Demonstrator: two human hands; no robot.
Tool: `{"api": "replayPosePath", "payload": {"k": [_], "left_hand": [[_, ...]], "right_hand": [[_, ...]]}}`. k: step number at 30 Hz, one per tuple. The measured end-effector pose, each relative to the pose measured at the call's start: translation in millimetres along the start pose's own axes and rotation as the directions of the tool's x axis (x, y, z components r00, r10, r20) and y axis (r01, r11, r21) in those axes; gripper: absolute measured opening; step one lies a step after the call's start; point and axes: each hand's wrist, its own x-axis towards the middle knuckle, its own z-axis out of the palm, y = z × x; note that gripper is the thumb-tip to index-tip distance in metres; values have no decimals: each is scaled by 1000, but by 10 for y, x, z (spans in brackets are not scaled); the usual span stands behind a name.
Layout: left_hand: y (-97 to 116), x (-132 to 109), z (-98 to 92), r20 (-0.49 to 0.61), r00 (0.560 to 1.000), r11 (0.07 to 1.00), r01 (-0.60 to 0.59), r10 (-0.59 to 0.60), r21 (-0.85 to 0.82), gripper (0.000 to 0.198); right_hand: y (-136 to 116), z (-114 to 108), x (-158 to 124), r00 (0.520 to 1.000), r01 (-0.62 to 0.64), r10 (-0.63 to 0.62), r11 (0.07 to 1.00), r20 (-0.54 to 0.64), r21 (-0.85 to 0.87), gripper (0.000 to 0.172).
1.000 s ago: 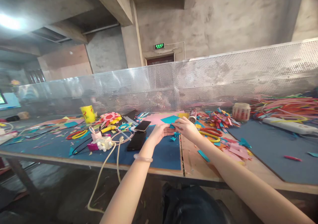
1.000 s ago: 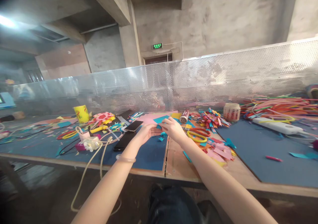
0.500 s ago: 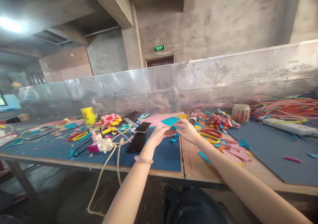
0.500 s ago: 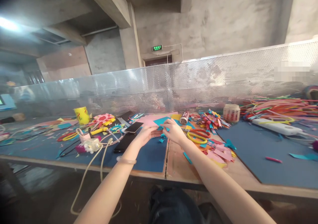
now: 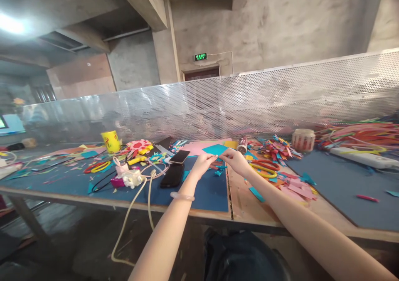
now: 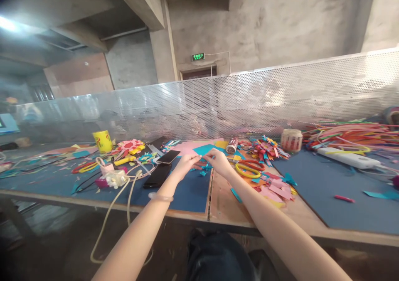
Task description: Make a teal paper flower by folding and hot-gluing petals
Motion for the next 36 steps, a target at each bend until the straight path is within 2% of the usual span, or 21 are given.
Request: {"api": "replayPosePath", "payload": {"k": [6, 10, 14, 19, 22, 26, 28, 31, 36], "left_hand": [[-12, -7, 20, -73, 996, 996, -55, 60, 70, 13], [-45, 7, 8, -69, 993, 990, -86, 95, 115, 13], [-59, 22, -16, -79, 989, 979, -113, 128, 170, 13], [-47, 35, -25, -76, 991, 975, -95, 113, 201, 15], [-43, 60, -55, -141, 986, 977, -62, 92, 204, 27], [-29, 89, -174, -346, 930, 971, -44, 125, 235, 42], [-18, 82, -264, -403, 906, 964, -21, 131, 267, 44], [8, 21, -433, -384, 919, 936, 51, 93, 349, 38], [79, -210, -742, -292, 951, 818, 90, 98, 569, 10]], "right_hand": [[33, 70, -4, 999, -8, 7, 1000, -33, -23, 21], [49, 57, -2, 1000, -29, 29, 999, 6, -21, 16], [24, 20, -2, 997, -54, 54, 999, 54, -2, 20], [1, 9, 2, 997, -56, 55, 998, 58, 8, 20], [11, 9, 3, 998, -63, 63, 998, 11, 12, 19], [30, 17, 9, 993, -103, 104, 995, -48, 20, 16], [33, 20, 12, 991, -123, 124, 992, -58, 27, 15], [31, 24, 13, 987, -149, 151, 988, -55, 41, 15], [38, 57, 11, 981, -188, 191, 979, -28, 85, 14]]}}
